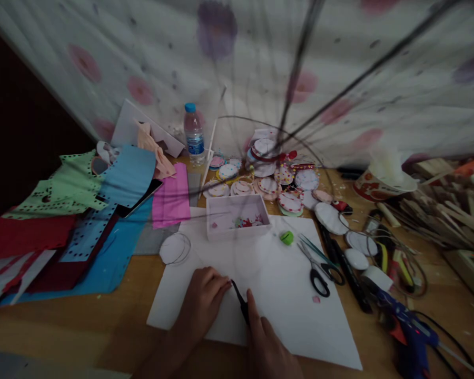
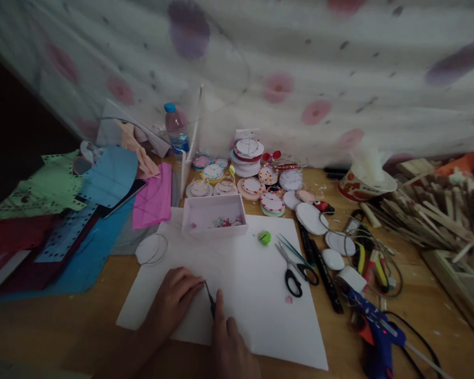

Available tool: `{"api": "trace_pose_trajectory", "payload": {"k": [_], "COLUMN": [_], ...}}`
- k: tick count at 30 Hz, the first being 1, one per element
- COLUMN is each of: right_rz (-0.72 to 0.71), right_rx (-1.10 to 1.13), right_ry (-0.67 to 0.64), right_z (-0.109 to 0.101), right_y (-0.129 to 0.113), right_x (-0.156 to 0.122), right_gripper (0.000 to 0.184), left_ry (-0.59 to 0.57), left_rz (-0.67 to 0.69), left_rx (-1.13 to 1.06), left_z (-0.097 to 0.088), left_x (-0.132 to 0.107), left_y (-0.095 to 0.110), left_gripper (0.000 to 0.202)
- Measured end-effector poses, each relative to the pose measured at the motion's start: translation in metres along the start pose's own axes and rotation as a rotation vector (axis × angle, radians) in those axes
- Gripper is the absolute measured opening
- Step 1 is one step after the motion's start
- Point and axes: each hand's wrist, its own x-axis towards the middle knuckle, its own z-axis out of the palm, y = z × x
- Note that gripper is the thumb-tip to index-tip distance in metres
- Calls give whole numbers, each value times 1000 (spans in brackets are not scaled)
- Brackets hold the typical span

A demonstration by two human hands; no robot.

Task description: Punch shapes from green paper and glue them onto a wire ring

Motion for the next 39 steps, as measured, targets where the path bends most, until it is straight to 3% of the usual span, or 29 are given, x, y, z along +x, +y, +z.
{"api": "trace_pose_trajectory", "payload": {"k": [8,13,25,39], "right_rz": [-74,4,-47,-87], "right_rx": [-147,-156,-67,87], "right_ry": [57,-15,-147,-180], "right_z": [18,8,-21,-18], "right_y": [8,-5,-7,4], "right_x": [2,5,10,12], "right_gripper": [70,71,77,83], "left_ry": [0,-29,-63,-63], "left_rz": [8,6,7,16], "left_rx": [25,40,69,106], "left_z": [-1,-1,1,3], "left_x": [1,1,1,-1], "left_y": [-1,0,7,8], "left_gripper": [17,16,17,18]}}
